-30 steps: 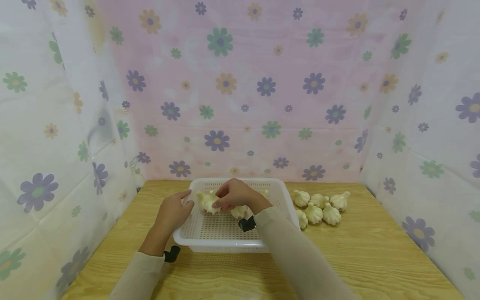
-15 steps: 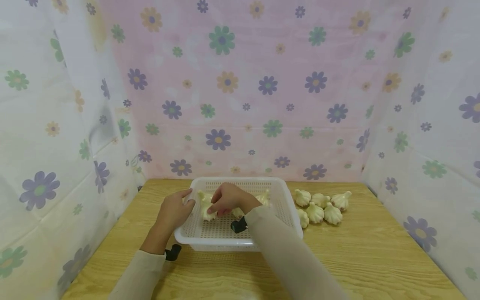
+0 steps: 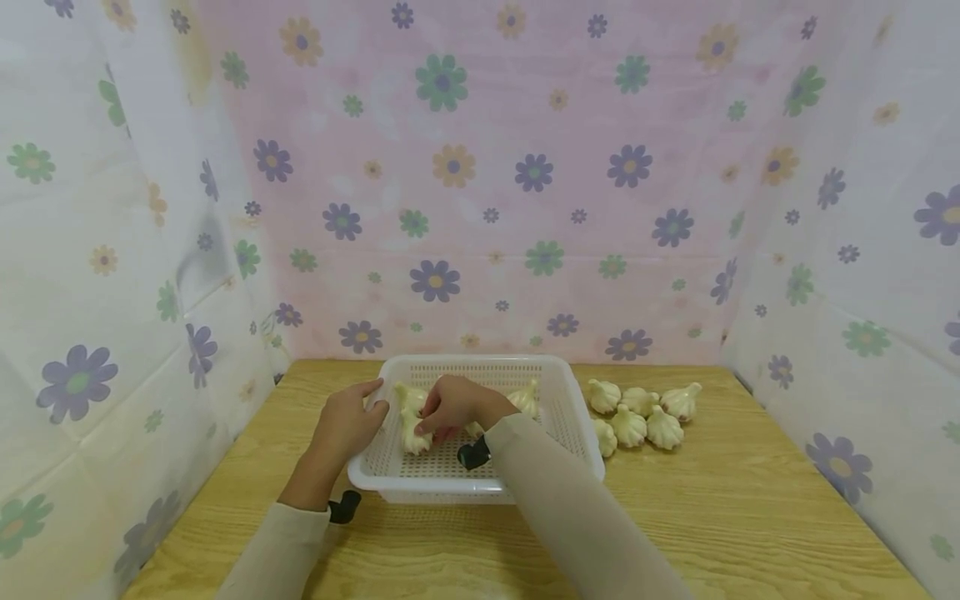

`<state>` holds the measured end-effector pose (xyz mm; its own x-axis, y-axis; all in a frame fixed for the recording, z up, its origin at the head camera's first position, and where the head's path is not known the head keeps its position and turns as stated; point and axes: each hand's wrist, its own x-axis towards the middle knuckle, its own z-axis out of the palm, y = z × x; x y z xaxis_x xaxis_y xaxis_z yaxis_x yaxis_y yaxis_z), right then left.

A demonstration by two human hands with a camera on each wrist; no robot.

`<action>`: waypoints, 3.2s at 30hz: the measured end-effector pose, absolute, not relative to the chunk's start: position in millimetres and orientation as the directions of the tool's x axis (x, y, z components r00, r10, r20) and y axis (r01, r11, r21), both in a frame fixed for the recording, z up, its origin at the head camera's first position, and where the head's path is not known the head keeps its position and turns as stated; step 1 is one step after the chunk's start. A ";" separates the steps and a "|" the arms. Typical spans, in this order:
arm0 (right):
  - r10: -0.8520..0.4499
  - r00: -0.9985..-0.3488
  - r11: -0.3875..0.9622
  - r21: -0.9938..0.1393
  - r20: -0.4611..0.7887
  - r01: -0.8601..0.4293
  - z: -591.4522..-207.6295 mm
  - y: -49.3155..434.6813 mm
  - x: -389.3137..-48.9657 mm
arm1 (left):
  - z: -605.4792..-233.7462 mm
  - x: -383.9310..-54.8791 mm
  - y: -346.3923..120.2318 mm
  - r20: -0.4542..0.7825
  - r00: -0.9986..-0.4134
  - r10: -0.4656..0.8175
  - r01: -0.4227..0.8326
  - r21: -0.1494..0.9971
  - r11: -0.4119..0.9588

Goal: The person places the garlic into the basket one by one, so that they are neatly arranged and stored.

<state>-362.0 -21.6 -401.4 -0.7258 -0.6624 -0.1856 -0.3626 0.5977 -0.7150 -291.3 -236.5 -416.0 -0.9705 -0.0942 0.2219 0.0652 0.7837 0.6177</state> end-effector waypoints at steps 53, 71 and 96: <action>-0.674 -0.720 0.594 -0.702 -0.167 -0.393 -391.3 -17.7 -356.9 | -410.6 -288.5 -236.8 0.197 -0.977 -0.076 0.066 0.626 0.777; -0.747 -0.665 0.535 -0.574 0.022 -0.620 -360.1 10.2 -347.4 | -412.2 -293.9 -238.3 0.220 -0.973 -0.068 0.081 0.602 0.794; -0.608 -0.768 0.470 -0.688 0.202 -0.553 -344.5 147.5 -318.5 | -415.1 -295.0 -238.3 0.210 -0.975 -0.074 0.075 0.623 0.779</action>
<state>-318.5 147.5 -344.5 -0.7680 -0.6076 0.2024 -0.5530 0.4698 -0.6880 -295.0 -238.3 -415.1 -0.9749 -0.0739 0.2101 0.0751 0.7789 0.6227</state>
